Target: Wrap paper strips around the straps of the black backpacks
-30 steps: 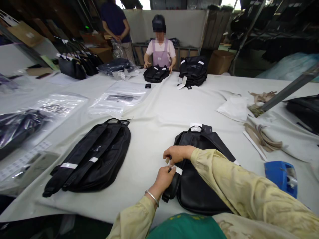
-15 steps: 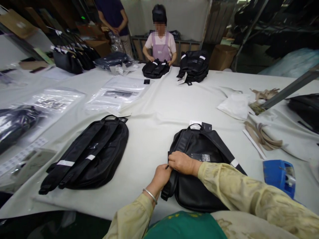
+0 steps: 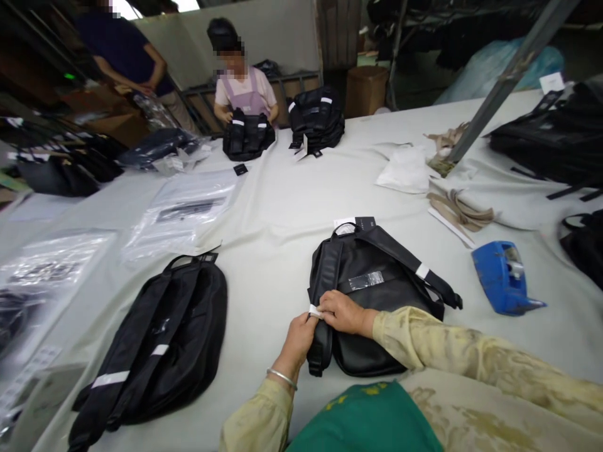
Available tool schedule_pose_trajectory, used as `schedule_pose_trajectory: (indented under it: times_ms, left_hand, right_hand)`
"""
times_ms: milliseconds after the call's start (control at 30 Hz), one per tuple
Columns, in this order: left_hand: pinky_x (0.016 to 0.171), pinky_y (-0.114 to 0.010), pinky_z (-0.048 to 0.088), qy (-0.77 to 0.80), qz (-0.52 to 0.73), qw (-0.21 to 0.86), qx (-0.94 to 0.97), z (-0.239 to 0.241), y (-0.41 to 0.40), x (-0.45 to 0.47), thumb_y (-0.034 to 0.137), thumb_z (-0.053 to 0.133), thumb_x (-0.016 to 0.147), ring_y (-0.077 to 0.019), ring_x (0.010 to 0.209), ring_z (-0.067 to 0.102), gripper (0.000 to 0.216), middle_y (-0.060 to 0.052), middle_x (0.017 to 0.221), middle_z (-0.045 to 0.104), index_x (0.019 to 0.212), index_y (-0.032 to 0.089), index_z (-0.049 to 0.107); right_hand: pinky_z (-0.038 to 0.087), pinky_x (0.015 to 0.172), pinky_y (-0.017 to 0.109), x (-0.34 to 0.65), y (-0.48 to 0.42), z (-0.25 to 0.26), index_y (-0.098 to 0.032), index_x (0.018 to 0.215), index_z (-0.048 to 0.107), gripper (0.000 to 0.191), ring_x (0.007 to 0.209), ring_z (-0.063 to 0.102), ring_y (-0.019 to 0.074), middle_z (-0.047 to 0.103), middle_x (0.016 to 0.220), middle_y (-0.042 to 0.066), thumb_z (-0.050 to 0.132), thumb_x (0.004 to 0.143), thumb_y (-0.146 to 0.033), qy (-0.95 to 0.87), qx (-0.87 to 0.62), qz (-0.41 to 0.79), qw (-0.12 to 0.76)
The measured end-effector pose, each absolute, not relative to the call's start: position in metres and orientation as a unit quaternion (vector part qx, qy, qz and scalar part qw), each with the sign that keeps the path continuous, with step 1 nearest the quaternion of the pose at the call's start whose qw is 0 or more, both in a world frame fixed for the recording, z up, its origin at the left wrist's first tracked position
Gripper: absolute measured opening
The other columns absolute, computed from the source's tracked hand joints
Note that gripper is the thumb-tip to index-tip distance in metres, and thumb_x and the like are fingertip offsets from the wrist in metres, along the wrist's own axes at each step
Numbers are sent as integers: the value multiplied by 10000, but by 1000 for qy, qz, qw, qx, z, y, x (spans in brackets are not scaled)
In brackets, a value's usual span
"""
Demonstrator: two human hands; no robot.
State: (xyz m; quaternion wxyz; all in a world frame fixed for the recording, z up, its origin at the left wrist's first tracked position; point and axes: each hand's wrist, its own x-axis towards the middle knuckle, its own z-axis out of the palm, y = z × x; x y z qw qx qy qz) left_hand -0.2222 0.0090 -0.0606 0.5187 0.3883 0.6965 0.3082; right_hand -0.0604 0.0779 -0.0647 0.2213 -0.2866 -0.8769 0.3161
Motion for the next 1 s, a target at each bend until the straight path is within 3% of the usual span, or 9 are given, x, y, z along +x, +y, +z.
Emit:
schedule_pose_trajectory:
  times_ms: [167, 333, 467, 633, 1000]
  left_hand:
    - [629, -264, 395, 707, 297, 487, 417, -62, 11, -222, 472, 574, 767, -178, 713, 533, 377, -35, 742, 660, 782, 120, 709]
    - [587, -258, 373, 714, 292, 474, 425, -60, 12, -221, 444, 557, 775, -162, 655, 512, 346, -26, 682, 640, 719, 129, 688]
    - [584, -257, 376, 713, 300, 474, 421, -62, 11, -221, 393, 533, 773, -160, 651, 516, 307, -29, 684, 650, 710, 136, 689]
    - [564, -261, 365, 715, 304, 491, 394, -65, 11, -219, 469, 572, 754, -156, 616, 507, 360, -17, 637, 627, 695, 132, 683]
    - [596, -266, 418, 663, 393, 568, 287, -70, 11, -221, 351, 643, 696, -151, 640, 550, 239, -25, 672, 657, 719, 117, 685]
  right_hand:
    - [475, 816, 276, -66, 91, -53, -143, 989, 708, 240, 863, 621, 172, 679, 938, 69, 675, 823, -315, -844, -331, 380, 182]
    - [465, 851, 295, -75, 102, -40, -150, 1130, 675, 322, 934, 622, 196, 671, 1016, 94, 643, 820, -231, -903, -273, 304, 136]
    - [467, 820, 311, -72, 104, -27, -161, 1042, 702, 270, 907, 613, 211, 655, 995, 100, 632, 810, -283, -946, -201, 236, 90]
    - [464, 783, 316, -72, 108, -23, -162, 904, 728, 173, 857, 613, 209, 661, 936, 97, 588, 852, -248, -961, -185, 202, 40]
    - [476, 842, 297, -70, 87, -63, -141, 875, 730, 134, 898, 594, 187, 649, 943, 95, 603, 833, -136, -915, -261, 251, 179]
